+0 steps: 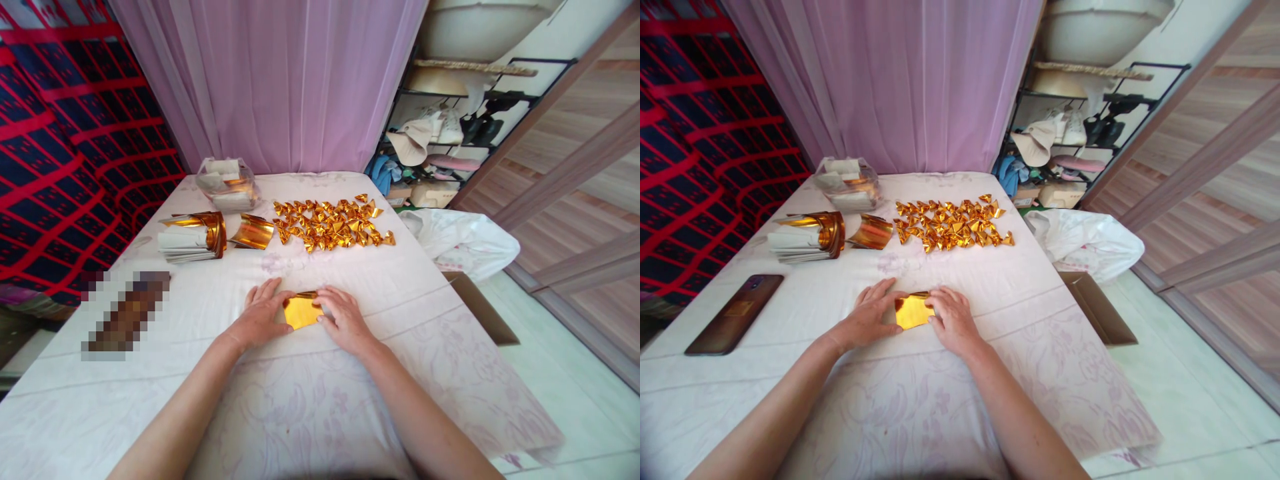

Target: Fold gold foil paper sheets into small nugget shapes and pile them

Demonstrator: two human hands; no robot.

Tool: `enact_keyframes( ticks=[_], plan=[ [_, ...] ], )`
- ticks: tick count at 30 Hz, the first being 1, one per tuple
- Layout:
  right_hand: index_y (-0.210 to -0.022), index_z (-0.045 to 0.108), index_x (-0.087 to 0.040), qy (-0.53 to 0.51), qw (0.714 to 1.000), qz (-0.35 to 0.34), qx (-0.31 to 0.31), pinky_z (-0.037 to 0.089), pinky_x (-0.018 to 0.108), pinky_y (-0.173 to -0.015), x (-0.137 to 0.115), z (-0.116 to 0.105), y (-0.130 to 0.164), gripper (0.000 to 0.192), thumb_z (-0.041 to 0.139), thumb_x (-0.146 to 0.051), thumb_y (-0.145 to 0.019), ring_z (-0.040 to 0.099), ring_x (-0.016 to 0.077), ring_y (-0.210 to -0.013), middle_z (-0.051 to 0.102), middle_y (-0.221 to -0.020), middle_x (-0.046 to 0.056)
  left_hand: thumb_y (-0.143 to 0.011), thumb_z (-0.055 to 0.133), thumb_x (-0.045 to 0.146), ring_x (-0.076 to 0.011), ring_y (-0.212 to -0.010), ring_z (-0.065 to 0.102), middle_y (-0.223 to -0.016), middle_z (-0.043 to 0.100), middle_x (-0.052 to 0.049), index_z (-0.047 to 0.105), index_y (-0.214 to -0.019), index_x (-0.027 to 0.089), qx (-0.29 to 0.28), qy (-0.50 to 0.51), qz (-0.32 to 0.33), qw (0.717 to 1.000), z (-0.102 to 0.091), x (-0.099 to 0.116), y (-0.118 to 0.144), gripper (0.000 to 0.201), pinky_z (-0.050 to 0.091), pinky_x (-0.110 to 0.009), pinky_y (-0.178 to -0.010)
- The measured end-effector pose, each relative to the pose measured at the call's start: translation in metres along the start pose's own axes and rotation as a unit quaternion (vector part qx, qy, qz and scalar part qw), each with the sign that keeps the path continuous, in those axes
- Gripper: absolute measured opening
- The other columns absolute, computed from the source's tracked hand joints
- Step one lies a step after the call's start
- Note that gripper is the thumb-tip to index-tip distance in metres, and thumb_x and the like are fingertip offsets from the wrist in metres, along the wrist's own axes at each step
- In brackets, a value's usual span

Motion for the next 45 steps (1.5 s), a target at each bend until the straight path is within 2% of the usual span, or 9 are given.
enact_keyframes(
  ticks=[3,6,8,11,15,21,31,39,45],
  plan=[
    [-0.102,0.061,-0.022,0.005,1.0,0.006,0.009,0.032,0.048,-0.106,-0.002,0.001,0.001,0.025,0.054,-0.012,-0.08,0.041,0.0249,-0.132,0.057,-0.132,0.009,-0.074,0.065,0.018,-0.0319,-0.141,0.029,-0.151,0.036,-0.01,0.06,-0.121,0.028,0.068,-0.03,0.023,0.997,0.002,0.013,0.011,0.048,0.015,-0.059,-0.114],
    [-0.096,0.061,-0.021,0.025,0.999,0.016,0.014,0.033,0.049,-0.105,-0.006,0.002,0.001,0.02,0.054,-0.012,-0.08,0.039,0.0264,-0.134,0.053,-0.137,0.011,-0.082,0.059,0.017,-0.0271,-0.12,0.049,-0.127,0.058,-0.007,0.07,-0.102,0.028,0.122,-0.051,0.072,0.989,0.006,0.025,0.022,0.025,0.028,-0.052,-0.108],
    [-0.097,0.061,-0.021,0.032,0.999,0.018,0.016,0.033,0.05,-0.105,-0.007,0.003,0.001,0.02,0.053,-0.012,-0.08,0.039,0.0267,-0.134,0.051,-0.138,0.012,-0.085,0.06,0.024,-0.0268,-0.112,0.052,-0.12,0.061,-0.006,0.072,-0.099,0.03,0.145,-0.057,0.082,0.984,0.009,0.028,0.026,0.019,0.033,-0.049,-0.103],
    [-0.1,0.061,-0.02,0.031,0.999,0.023,0.015,0.033,0.049,-0.105,-0.006,0.003,0.002,0.021,0.054,-0.014,-0.081,0.038,0.0265,-0.134,0.05,-0.14,0.013,-0.083,0.066,0.03,-0.0308,-0.119,0.047,-0.127,0.057,-0.007,0.073,-0.097,0.03,0.172,-0.077,0.073,0.979,0.01,0.027,0.026,0.016,0.032,-0.052,-0.103],
    [-0.1,0.062,-0.021,0.017,1.0,0.016,0.006,0.032,0.048,-0.106,-0.003,0.0,0.002,0.019,0.057,-0.018,-0.082,0.038,0.0259,-0.135,0.048,-0.141,0.012,-0.081,0.069,0.034,-0.0329,-0.123,0.045,-0.132,0.056,-0.006,0.075,-0.089,0.028,0.173,-0.085,0.067,0.979,0.01,0.023,0.023,0.011,0.029,-0.054,-0.103],
    [-0.101,0.064,-0.022,0.011,1.0,0.001,-0.018,0.034,0.048,-0.104,-0.002,-0.005,0.003,0.024,0.069,-0.026,-0.078,0.038,0.0275,-0.135,0.045,-0.143,0.013,-0.086,0.063,0.03,-0.0302,-0.121,0.047,-0.128,0.06,-0.005,0.074,-0.089,0.029,0.175,-0.092,0.073,0.977,0.01,0.023,0.022,0.012,0.029,-0.052,-0.103],
    [-0.087,0.075,-0.024,-0.015,0.999,-0.023,0.044,0.038,0.046,-0.104,0.004,-0.007,0.003,0.014,0.061,-0.026,-0.085,0.045,0.0264,-0.129,0.054,-0.136,0.01,-0.091,0.055,0.031,-0.0276,-0.114,0.052,-0.121,0.064,-0.006,0.072,-0.085,0.025,0.196,-0.087,0.048,0.976,0.011,0.021,0.02,0.019,0.032,-0.049,-0.099],
    [-0.079,0.071,-0.023,0.026,0.997,0.007,0.068,0.039,0.047,-0.101,0.004,-0.002,0.001,0.014,0.059,-0.026,-0.086,0.046,0.0283,-0.127,0.059,-0.131,0.009,-0.088,0.06,0.038,-0.0267,-0.111,0.054,-0.118,0.065,-0.006,0.07,-0.08,0.023,0.217,-0.034,0.015,0.975,0.018,0.007,0.015,0.02,0.036,-0.045,-0.093],
    [-0.08,0.067,-0.022,0.05,0.996,0.014,0.07,0.04,0.047,-0.099,0.001,-0.001,-0.001,0.012,0.058,-0.026,-0.088,0.048,0.0285,-0.126,0.062,-0.127,0.008,-0.089,0.06,0.033,-0.0255,-0.109,0.056,-0.115,0.066,-0.004,0.069,-0.074,0.023,0.21,-0.02,-0.019,0.977,0.017,0.009,0.012,0.02,0.037,-0.044,-0.091]
  ],
)
Point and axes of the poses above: each hand's wrist, its own y-axis away from the middle knuckle, its own z-axis out of the palm, x = y × z, the point moved 2 cm from there along -y, towards the middle knuckle
